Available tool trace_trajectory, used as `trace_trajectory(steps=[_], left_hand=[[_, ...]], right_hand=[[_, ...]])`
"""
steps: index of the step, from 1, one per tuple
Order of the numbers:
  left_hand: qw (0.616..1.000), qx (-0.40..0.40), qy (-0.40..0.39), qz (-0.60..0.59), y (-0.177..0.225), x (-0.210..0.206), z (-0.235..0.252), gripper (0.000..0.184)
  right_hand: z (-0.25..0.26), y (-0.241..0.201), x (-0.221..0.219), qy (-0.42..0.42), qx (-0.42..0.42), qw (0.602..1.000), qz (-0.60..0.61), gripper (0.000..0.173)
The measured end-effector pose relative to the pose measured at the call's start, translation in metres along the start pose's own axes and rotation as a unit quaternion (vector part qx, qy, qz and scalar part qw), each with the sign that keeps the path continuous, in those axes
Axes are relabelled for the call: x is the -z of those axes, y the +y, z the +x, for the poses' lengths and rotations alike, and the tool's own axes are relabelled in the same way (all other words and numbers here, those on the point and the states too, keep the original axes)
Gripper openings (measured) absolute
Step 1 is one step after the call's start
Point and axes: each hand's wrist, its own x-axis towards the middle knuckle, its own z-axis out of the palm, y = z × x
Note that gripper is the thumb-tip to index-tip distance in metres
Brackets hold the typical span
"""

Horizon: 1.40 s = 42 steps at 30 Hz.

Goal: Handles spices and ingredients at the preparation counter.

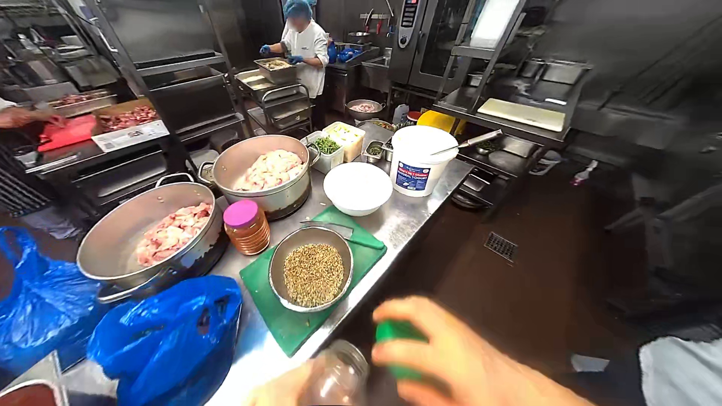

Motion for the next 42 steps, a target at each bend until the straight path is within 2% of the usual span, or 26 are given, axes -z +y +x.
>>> trace_trajectory(steps=[2,4,6,9,12,14,16,18,20,22,23,24,25,27,28,29,30,33,35,37,39,42], left_hand=[[0.985,-0.034,0.168,0.008,0.003,0.011,-0.013,0.079],[0.941,-0.07,0.331,0.016,0.002,0.016,-0.018,0.086],[0.884,-0.091,0.454,0.065,0.0,0.019,-0.019,0.096],[0.814,-0.107,0.562,0.098,-0.01,0.021,-0.02,0.097],[0.756,-0.094,0.636,0.122,-0.017,0.022,-0.018,0.102],[0.709,-0.073,0.69,0.129,-0.009,0.018,-0.01,0.108],[0.641,-0.042,0.754,0.137,0.005,0.02,0.007,0.112],[0.566,-0.009,0.812,0.141,0.014,0.019,0.03,0.113],[0.504,0.013,0.848,0.164,0.018,0.024,0.046,0.112],[0.449,0.031,0.875,0.181,0.015,0.027,0.06,0.112],[0.427,0.036,0.884,0.185,0.012,0.028,0.066,0.112],[0.413,0.039,0.891,0.185,0.009,0.029,0.072,0.113],[0.402,0.037,0.897,0.182,0.008,0.031,0.078,0.113],[0.388,0.035,0.905,0.168,0.007,0.037,0.088,0.11],[0.392,0.033,0.905,0.163,0.004,0.041,0.092,0.109],[0.401,0.031,0.901,0.161,0.001,0.046,0.094,0.109],[0.408,0.03,0.898,0.162,-0.003,0.052,0.094,0.108],[0.417,0.036,0.892,0.174,-0.012,0.07,0.091,0.106],[0.412,0.05,0.896,0.158,-0.019,0.082,0.087,0.108],[0.427,0.062,0.894,0.122,-0.032,0.092,0.083,0.108],[0.458,0.09,0.877,0.115,-0.049,0.105,0.083,0.108],[0.538,0.129,0.819,0.152,-0.077,0.124,0.096,0.11]], right_hand=[[0.005,0.049,-0.003,0.043,-0.112,0.99,-0.071,0.038],[-0.003,0.111,-0.015,0.045,-0.246,0.962,-0.111,0.044],[-0.014,0.178,-0.032,0.028,-0.353,0.927,-0.12,0.05],[-0.018,0.271,-0.053,-0.019,-0.457,0.88,-0.126,0.057],[-0.009,0.356,-0.062,-0.047,-0.514,0.846,-0.137,0.057],[-0.007,0.407,-0.074,-0.062,-0.514,0.844,-0.141,0.056],[-0.004,0.446,-0.087,-0.069,-0.5,0.851,-0.146,0.057],[-0.001,0.454,-0.089,-0.049,-0.466,0.869,-0.158,0.065],[0.013,0.436,-0.087,0.005,-0.387,0.911,-0.142,0.07],[0.035,0.398,-0.088,-0.018,-0.364,0.931,-0.001,0.066],[0.047,0.378,-0.093,-0.065,-0.388,0.911,0.124,0.066],[0.058,0.361,-0.103,-0.114,-0.422,0.862,0.255,0.07],[0.069,0.347,-0.117,-0.153,-0.457,0.795,0.367,0.075],[0.088,0.329,-0.149,-0.209,-0.525,0.663,0.491,0.077],[0.095,0.324,-0.161,-0.222,-0.557,0.618,0.509,0.069],[0.102,0.322,-0.17,-0.228,-0.582,0.595,0.506,0.058],[0.107,0.321,-0.173,-0.229,-0.596,0.591,0.494,0.051],[0.107,0.326,-0.155,-0.189,-0.609,0.637,0.434,0.045],[0.099,0.333,-0.132,-0.144,-0.606,0.67,0.404,0.043],[0.091,0.331,-0.104,-0.095,-0.605,0.692,0.383,0.041],[0.088,0.33,-0.079,-0.035,-0.596,0.713,0.367,0.039],[0.089,0.329,-0.052,0.045,-0.583,0.728,0.358,0.036]])
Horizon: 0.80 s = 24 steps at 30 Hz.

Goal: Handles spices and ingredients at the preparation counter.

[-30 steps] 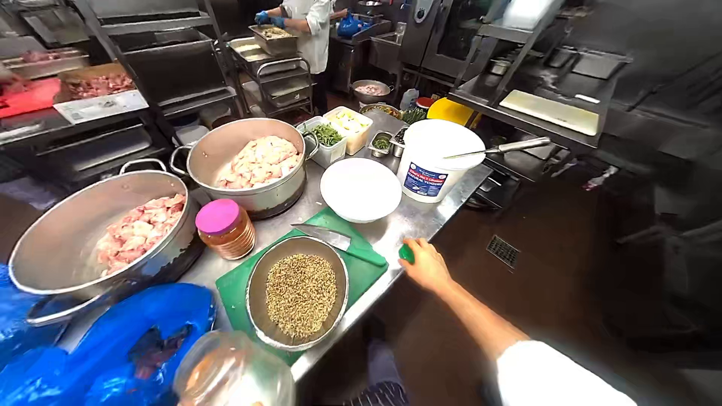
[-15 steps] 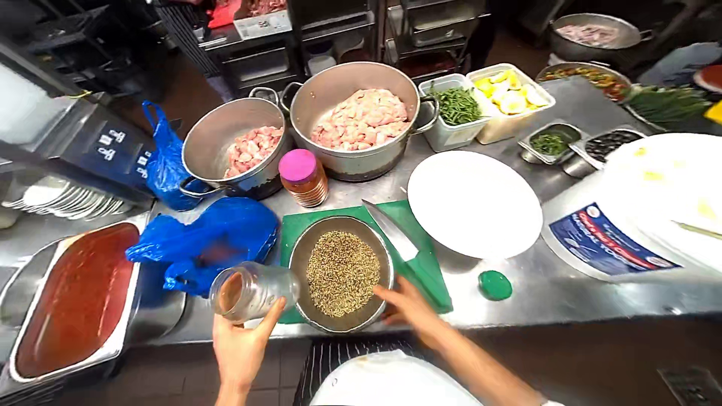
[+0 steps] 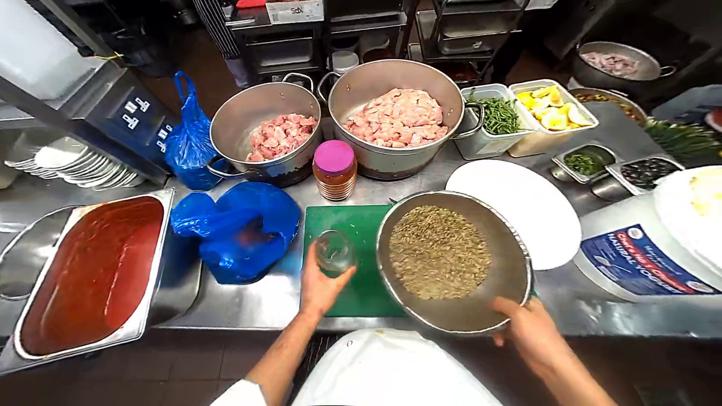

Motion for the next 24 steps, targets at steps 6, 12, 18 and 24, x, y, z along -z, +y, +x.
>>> trace_trajectory(steps=[6,12,18,24], left_hand=[[0.988,-0.097,-0.121,0.009,-0.01,-0.052,0.014,0.102],[0.985,-0.113,-0.128,0.006,0.006,-0.024,0.006,0.134],[0.968,-0.164,-0.135,0.131,0.071,0.002,0.045,0.051],[0.917,-0.235,-0.238,0.215,0.08,-0.015,0.076,0.022]], right_hand=[[-0.013,-0.036,0.005,0.069,0.028,0.995,0.068,0.025],[-0.012,-0.051,0.003,0.068,0.055,0.993,0.079,0.021],[-0.007,-0.051,0.007,0.065,0.017,0.995,0.076,0.022],[0.0,-0.022,0.018,0.042,0.005,0.999,0.018,0.021]])
